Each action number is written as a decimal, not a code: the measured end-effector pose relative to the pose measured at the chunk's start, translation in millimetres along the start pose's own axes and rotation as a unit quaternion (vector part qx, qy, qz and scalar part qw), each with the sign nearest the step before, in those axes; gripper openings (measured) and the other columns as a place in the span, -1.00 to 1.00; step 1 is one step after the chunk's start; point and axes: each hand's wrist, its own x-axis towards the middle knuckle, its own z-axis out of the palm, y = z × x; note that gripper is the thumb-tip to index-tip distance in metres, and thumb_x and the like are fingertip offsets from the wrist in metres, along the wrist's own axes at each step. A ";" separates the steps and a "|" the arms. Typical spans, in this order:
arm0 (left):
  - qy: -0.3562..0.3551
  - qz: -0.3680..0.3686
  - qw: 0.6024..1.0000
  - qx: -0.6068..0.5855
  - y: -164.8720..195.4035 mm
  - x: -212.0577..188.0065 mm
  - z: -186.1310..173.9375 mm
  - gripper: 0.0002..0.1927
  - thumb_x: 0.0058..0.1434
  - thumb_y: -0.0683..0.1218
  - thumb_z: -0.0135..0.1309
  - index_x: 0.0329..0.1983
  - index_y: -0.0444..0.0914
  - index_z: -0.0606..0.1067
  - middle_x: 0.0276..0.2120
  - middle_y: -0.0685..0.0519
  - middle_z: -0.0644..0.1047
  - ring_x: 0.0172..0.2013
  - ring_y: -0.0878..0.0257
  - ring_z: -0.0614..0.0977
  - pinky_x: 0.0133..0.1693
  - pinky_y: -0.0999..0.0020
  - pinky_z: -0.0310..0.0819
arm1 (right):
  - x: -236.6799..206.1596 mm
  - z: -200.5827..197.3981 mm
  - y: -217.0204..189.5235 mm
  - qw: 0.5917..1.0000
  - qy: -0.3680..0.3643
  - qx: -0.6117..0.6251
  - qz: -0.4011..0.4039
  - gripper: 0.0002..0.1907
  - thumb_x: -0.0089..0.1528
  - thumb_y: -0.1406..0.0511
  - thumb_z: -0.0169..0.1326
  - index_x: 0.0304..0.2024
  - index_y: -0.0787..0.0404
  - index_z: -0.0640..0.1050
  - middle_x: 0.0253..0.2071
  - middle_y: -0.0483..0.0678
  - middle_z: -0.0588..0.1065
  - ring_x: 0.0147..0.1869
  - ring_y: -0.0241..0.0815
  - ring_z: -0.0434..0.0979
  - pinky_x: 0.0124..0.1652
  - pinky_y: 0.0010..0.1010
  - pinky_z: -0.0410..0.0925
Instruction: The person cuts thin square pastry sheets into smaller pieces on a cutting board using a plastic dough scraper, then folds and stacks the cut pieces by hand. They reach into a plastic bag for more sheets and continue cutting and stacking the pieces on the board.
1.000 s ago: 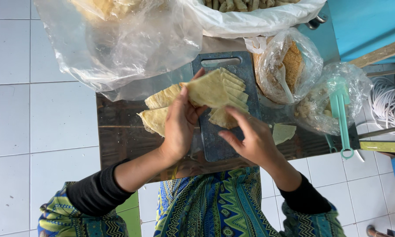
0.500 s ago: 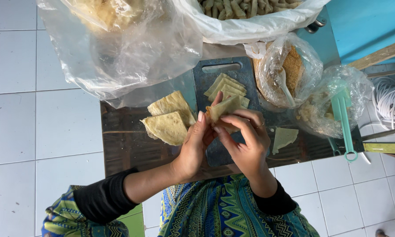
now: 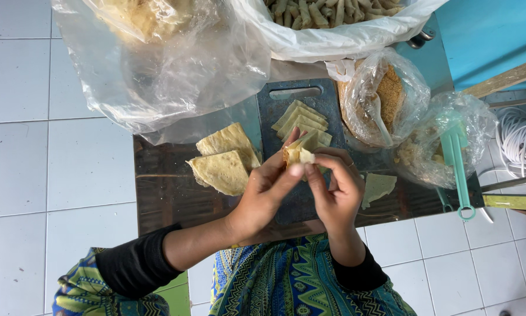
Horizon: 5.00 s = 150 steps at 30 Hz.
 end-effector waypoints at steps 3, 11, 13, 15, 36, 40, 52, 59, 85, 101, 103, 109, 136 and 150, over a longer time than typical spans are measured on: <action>0.059 -0.022 0.997 -0.037 -17.7 6.6 -3.3 -0.53 0.51 -0.01 -0.06 0.38 -0.34 0.37 0.48 -0.03 0.26 0.27 0.28 0.42 0.28 0.31 0.38 | -2.8 -4.8 13.9 0.980 0.008 0.188 0.061 -0.90 0.43 0.43 0.11 -0.02 0.35 0.53 -0.08 -0.05 0.54 -0.14 -0.47 0.52 -0.20 -0.61 0.38; 0.202 -0.080 0.964 -0.152 -42.2 7.7 -17.0 -0.79 0.51 -0.04 -0.03 -0.06 -0.25 0.54 -0.22 0.14 0.55 -0.14 0.41 0.58 0.07 0.33 0.56 | 11.5 -21.9 29.5 0.808 0.121 0.508 0.273 -0.77 0.35 0.34 -0.06 0.00 0.30 0.52 -0.11 -0.01 0.59 -0.06 -0.26 0.64 0.01 -0.39 0.53; 0.211 -0.079 0.958 -0.179 -42.7 7.1 -17.2 -0.78 0.50 -0.04 -0.04 -0.07 -0.25 0.54 -0.25 0.14 0.53 -0.16 0.40 0.58 0.08 0.30 0.57 | 13.7 -26.5 38.8 0.779 0.127 0.550 0.272 -0.81 0.43 0.36 -0.04 0.00 0.35 0.51 -0.11 0.03 0.60 -0.03 -0.18 0.65 0.03 -0.36 0.53; 0.198 -0.070 0.960 -0.185 -41.1 7.4 -17.2 -0.77 0.52 -0.03 -0.04 -0.05 -0.28 0.52 -0.22 0.10 0.54 -0.14 0.36 0.59 0.10 0.27 0.58 | 12.3 -32.4 49.7 0.752 0.135 0.583 0.276 -0.81 0.47 0.36 -0.05 0.01 0.39 0.51 -0.10 0.07 0.60 0.00 -0.13 0.66 0.05 -0.33 0.55; 0.251 0.029 0.946 -0.205 -19.7 10.9 -26.3 -0.81 0.50 -0.08 -0.06 -0.01 -0.25 0.52 -0.08 0.08 0.58 -0.06 0.31 0.62 0.13 0.27 0.51 | -1.7 -32.8 12.6 0.904 -0.219 -0.286 -0.228 -0.65 0.19 0.59 0.11 0.05 0.44 0.52 0.11 0.22 0.56 0.24 0.13 0.60 0.14 -0.19 0.53; 0.249 0.027 0.948 -0.197 -19.0 11.9 -26.2 -0.82 0.54 -0.08 -0.05 -0.02 -0.26 0.52 -0.13 0.08 0.58 -0.09 0.32 0.61 0.12 0.26 0.52 | -0.4 -32.2 9.1 0.903 -0.248 -0.262 -0.234 -0.65 0.17 0.57 0.15 0.03 0.45 0.53 0.11 0.21 0.56 0.24 0.14 0.58 0.10 -0.21 0.52; 0.247 0.012 0.950 -0.188 -20.0 11.3 -28.2 -0.79 0.50 -0.06 -0.07 -0.02 -0.24 0.52 -0.10 0.09 0.59 -0.06 0.33 0.62 0.14 0.27 0.52 | -5.9 -33.1 16.3 0.905 -0.255 -0.245 -0.235 -0.66 0.17 0.60 0.14 0.01 0.44 0.52 0.09 0.18 0.56 0.23 0.10 0.59 0.08 -0.24 0.46; 0.161 -0.018 0.965 -0.206 -14.3 9.5 -20.8 -0.65 0.55 0.02 -0.24 0.18 -0.27 0.42 0.09 -0.02 0.54 0.15 0.21 0.58 0.31 0.16 0.42 | 0.7 -39.0 9.4 0.944 -0.241 -0.165 -0.153 -0.69 0.23 0.48 0.20 0.03 0.41 0.50 0.05 0.11 0.58 0.12 0.01 0.65 0.04 -0.29 0.50; -0.013 -0.069 0.994 -0.085 4.1 -7.4 8.3 -0.39 0.56 0.07 -0.38 0.55 -0.37 0.12 0.55 -0.06 0.15 0.48 0.14 0.25 0.47 0.20 0.09 | -19.7 -9.8 11.7 0.975 0.019 0.213 0.051 -0.92 0.43 0.48 0.03 -0.02 0.34 0.45 0.09 -0.02 0.43 0.04 -0.43 0.39 0.04 -0.58 0.33; 0.176 -0.124 0.963 -0.164 -35.5 -2.5 -4.2 -0.65 0.43 0.04 0.00 0.08 -0.29 0.54 -0.06 0.04 0.62 -0.03 0.33 0.63 0.08 0.31 0.53 | -14.7 -34.0 56.1 0.727 0.051 0.645 0.230 -0.75 0.48 0.36 -0.01 0.07 0.50 0.47 0.07 0.28 0.55 0.19 0.03 0.61 0.23 -0.18 0.46; 0.182 -0.114 0.961 -0.172 -35.7 -3.5 -3.6 -0.67 0.43 0.05 0.00 0.04 -0.29 0.54 -0.08 0.05 0.62 -0.04 0.33 0.63 0.09 0.28 0.54 | -14.7 -38.6 62.8 0.660 0.050 0.702 0.263 -0.71 0.47 0.33 -0.03 0.11 0.48 0.47 0.11 0.29 0.54 0.23 0.08 0.60 0.25 -0.12 0.45; 0.189 -0.152 0.961 -0.133 -35.8 -4.0 -5.5 -0.64 0.42 0.05 0.01 0.00 -0.35 0.54 -0.16 0.02 0.61 -0.12 0.32 0.62 0.06 0.27 0.55 | -22.9 -59.9 72.4 0.575 0.020 0.773 0.269 -0.67 0.53 0.32 -0.09 0.19 0.51 0.44 0.17 0.36 0.51 0.30 0.17 0.53 0.27 -0.03 0.43; 0.017 -0.176 0.979 -0.097 -9.8 2.4 -0.3 -0.32 0.47 0.15 -0.37 0.58 -0.23 0.05 0.34 -0.12 0.38 0.29 0.16 0.44 0.37 0.23 0.23 | -18.2 -79.6 -15.9 0.982 0.009 -0.182 -0.054 -0.83 0.32 0.49 0.25 -0.09 0.25 0.54 -0.04 -0.02 0.58 0.03 -0.20 0.63 -0.01 -0.45 0.49; -0.047 -0.082 0.994 -0.057 -5.8 -9.5 9.1 -0.40 0.56 0.01 -0.42 0.57 -0.36 0.04 0.58 -0.07 0.07 0.54 0.15 0.13 0.51 0.22 -0.02 | -16.6 -14.2 -16.3 0.996 0.026 -0.068 0.056 -0.88 0.26 0.50 0.25 -0.17 0.36 0.58 -0.11 -0.03 0.54 -0.31 -0.44 0.34 -0.36 -0.66 0.14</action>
